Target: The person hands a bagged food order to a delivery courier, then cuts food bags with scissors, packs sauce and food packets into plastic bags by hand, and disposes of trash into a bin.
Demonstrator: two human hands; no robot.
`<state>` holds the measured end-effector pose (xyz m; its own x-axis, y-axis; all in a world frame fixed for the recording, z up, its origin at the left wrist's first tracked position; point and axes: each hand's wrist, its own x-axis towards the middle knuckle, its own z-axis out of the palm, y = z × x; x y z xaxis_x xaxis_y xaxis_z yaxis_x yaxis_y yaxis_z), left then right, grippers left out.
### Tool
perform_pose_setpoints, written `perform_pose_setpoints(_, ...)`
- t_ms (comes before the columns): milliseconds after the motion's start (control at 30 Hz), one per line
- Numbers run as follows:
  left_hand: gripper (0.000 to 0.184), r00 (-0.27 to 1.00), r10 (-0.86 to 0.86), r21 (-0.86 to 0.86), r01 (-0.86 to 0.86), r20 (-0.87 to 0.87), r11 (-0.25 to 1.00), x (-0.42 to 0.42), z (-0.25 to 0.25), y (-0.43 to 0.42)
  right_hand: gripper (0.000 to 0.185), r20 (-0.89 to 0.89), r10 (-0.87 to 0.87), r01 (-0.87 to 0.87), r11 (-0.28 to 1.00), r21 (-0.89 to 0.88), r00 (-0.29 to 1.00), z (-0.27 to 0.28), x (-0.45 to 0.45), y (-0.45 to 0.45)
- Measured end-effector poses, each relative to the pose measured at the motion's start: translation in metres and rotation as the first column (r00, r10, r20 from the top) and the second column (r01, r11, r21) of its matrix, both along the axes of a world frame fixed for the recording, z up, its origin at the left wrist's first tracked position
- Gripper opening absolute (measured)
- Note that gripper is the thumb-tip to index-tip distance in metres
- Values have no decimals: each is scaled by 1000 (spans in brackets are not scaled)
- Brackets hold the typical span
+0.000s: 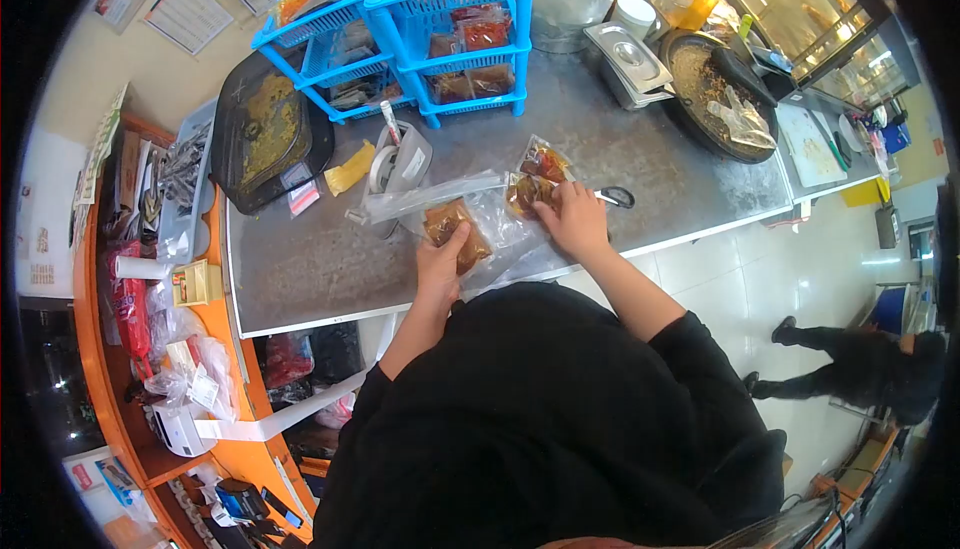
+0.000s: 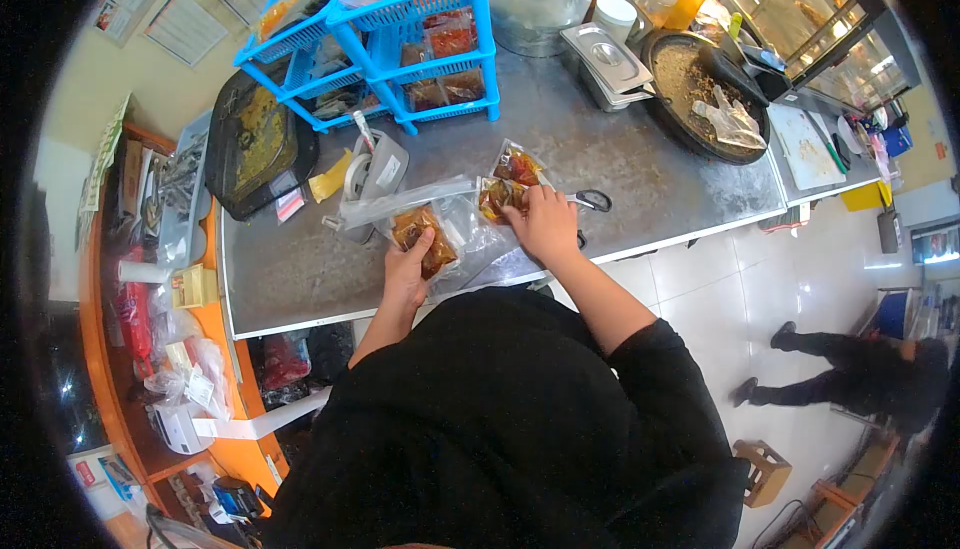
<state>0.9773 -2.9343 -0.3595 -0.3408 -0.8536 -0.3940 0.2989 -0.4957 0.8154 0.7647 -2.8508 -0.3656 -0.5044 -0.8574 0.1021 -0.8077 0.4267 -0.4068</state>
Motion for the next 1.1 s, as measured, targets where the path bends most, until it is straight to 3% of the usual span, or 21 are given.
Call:
perform_pose_setpoints(133,39,999,-41,-14,41,32,999,0,11,6,37,-123,-32,43,995,85,992,-14,1,-12)
perform_pose_setpoints(233,37,997,-47,-91,52,60,994,4,14,3,31,109,-67,58,995,85,992,-14,-12,-23)
perform_pose_setpoints(333,36,995,-21,-162,38,101,986,5,12,2,25,482,-47,141,977,-160,875,12,-16,-28)
perform_pose_setpoints(433,37,999,-11,-74,14,43,997,0,13,4,21,637,267,29,910,-415,724,28,0,-35)
perform_pose_setpoints(467,39,1000,-13,-24,13,6,1000,-2,14,4,21,703,295,-38,933,-357,648,47,12,-35)
perform_pose_setpoints(500,40,996,-47,13,48,-77,999,-4,21,7,21,660,369,-78,901,-427,655,45,27,-38)
perform_pose_setpoints(600,37,927,-117,94,160,-357,983,-5,31,14,26,479,244,-124,956,-267,843,48,62,-36)
perform_pose_setpoints(667,36,955,-107,73,132,-275,989,-7,24,14,29,410,202,-117,968,-222,890,48,72,-34)
perform_pose_setpoints(767,37,975,-134,71,148,-177,986,4,9,13,36,449,281,-193,953,-232,848,44,64,-36)
perform_pose_setpoints(800,37,978,-137,85,152,-158,985,7,9,13,39,526,219,-120,969,-216,822,36,56,-39)
perform_pose_setpoints(900,36,986,-106,91,118,-127,989,5,15,15,39,284,-1,46,987,-151,959,14,27,-49)
perform_pose_setpoints(1000,36,989,-51,75,62,-141,995,9,12,17,40,-121,-119,128,989,70,986,-31,10,-49)
perform_pose_setpoints(1100,43,987,-55,89,69,-153,994,16,5,15,45,-189,-53,37,996,-84,981,-44,13,-45)
